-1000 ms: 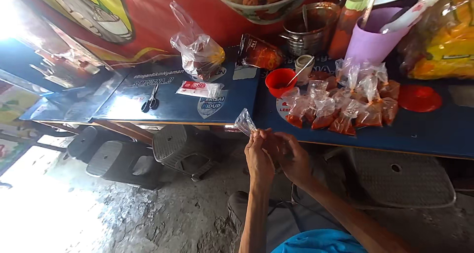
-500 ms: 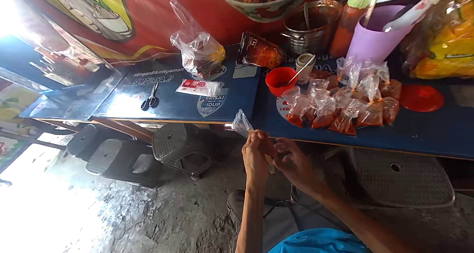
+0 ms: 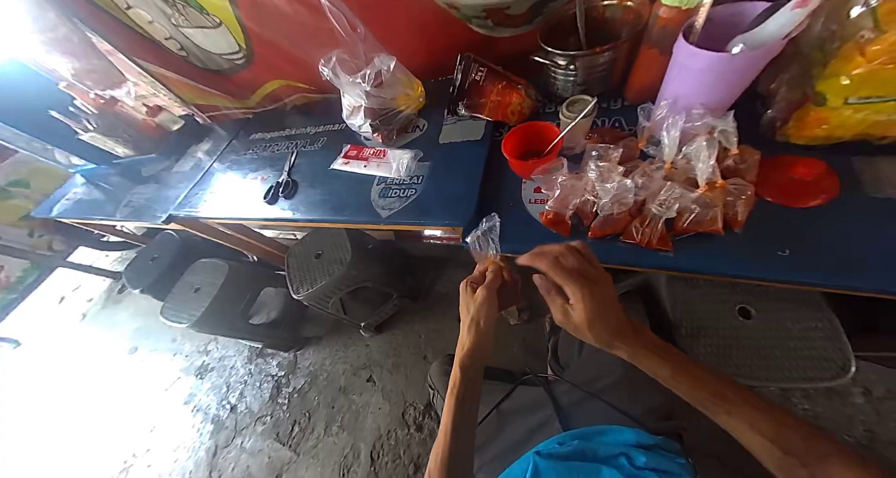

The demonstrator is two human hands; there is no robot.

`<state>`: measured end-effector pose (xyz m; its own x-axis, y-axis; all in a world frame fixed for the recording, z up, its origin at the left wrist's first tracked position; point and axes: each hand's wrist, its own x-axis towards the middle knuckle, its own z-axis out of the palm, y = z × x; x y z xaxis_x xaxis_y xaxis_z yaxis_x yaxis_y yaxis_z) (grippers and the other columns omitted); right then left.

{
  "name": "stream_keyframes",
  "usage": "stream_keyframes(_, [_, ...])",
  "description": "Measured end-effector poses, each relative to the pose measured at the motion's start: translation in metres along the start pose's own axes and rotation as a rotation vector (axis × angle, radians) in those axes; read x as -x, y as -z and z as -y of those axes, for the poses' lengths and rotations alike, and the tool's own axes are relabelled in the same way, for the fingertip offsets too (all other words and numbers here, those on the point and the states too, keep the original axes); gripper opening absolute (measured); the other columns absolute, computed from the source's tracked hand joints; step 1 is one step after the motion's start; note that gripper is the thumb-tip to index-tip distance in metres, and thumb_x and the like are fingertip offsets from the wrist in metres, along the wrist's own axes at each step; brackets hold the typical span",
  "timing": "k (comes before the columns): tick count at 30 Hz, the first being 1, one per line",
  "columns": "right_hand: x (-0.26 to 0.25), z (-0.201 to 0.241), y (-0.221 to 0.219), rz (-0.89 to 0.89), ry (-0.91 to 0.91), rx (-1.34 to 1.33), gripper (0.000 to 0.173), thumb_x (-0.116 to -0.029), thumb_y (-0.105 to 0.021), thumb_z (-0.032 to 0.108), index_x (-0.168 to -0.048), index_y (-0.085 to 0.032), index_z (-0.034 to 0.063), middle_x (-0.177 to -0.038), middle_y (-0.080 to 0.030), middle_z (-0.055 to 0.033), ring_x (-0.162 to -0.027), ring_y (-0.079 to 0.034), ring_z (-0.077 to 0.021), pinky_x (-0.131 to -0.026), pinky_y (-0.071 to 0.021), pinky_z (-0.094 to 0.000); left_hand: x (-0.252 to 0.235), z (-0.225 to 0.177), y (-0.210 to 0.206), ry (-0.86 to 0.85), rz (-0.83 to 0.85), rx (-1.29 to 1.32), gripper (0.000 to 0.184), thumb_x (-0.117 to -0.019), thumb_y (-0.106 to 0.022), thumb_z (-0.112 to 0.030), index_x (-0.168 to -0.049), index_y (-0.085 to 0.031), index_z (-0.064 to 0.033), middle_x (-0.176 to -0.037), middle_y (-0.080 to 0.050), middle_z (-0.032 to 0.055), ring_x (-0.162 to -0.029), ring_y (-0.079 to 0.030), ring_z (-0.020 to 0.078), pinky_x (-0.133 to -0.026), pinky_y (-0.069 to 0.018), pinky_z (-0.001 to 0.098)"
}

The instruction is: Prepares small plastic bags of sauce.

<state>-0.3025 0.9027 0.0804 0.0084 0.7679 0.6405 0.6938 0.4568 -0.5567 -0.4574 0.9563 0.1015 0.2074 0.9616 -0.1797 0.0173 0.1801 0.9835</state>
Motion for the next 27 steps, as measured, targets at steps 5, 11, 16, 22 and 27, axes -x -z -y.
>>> stream_keyframes(5, [-0.042,-0.008,0.002,0.404,0.52,0.258,0.041,-0.1006,-0.049,-0.003,-0.136,-0.062,0.0112,-0.152,-0.052,-0.0136,-0.145,-0.044,-0.0324,-0.118,-0.0369,-0.0498,0.008,-0.001,0.014,-0.139,0.198,-0.48,0.02,-0.099,-0.053,-0.011,-0.098,-0.07,-0.0004,-0.079,-0.067,-0.0002,-0.074,-0.064,0.0045,-0.081,-0.0536,0.0298])
stream_keyframes(11, [-0.032,-0.014,0.001,0.62,0.453,0.26,0.014,-0.0995,-0.051,0.003,-0.102,-0.062,-0.0039,-0.098,-0.066,-0.0214,-0.102,-0.066,-0.0388,-0.109,-0.0404,-0.0566,0.006,0.002,0.047,-0.315,0.449,-0.653,0.032,-0.1043,-0.05,-0.02,-0.085,-0.073,-0.0074,-0.085,-0.066,-0.0033,-0.083,-0.061,0.0046,-0.104,-0.0376,0.0437])
stream_keyframes(16, [-0.018,-0.014,0.014,0.946,0.028,-0.025,0.034,-0.106,-0.039,0.019,-0.1,-0.062,-0.0049,-0.087,-0.063,-0.0212,-0.089,-0.063,-0.0373,-0.087,-0.0432,-0.0528,0.009,0.028,0.058,-0.441,0.385,-0.668,0.028,-0.1007,-0.054,-0.017,-0.083,-0.073,-0.0067,-0.088,-0.066,-0.0003,-0.087,-0.061,0.0066,-0.105,-0.033,0.0474])
stream_keyframes(22, [0.005,-0.026,0.021,0.893,-0.028,-0.015,0.033,-0.1034,-0.039,0.018,-0.095,-0.063,-0.0025,-0.083,-0.062,-0.0182,-0.083,-0.063,-0.0332,-0.08,-0.0428,-0.0492,0.015,0.046,0.061,-0.48,0.304,-0.721,0.026,-0.0987,-0.057,-0.016,-0.081,-0.073,-0.0074,-0.085,-0.067,0.0002,-0.084,-0.062,0.0076,-0.104,-0.0324,0.0472])
stream_keyframes(27, [0.017,-0.016,0.004,0.569,0.147,0.196,0.037,-0.1016,-0.058,0.022,-0.133,-0.06,0.0026,-0.134,-0.064,-0.0195,-0.128,-0.059,-0.0363,-0.11,-0.0443,-0.0517,0.009,0.048,0.055,-0.405,0.315,-0.76,0.027,-0.0988,-0.056,-0.015,-0.083,-0.074,-0.0035,-0.085,-0.068,0.0035,-0.083,-0.064,0.0116,-0.104,-0.0351,0.0482])
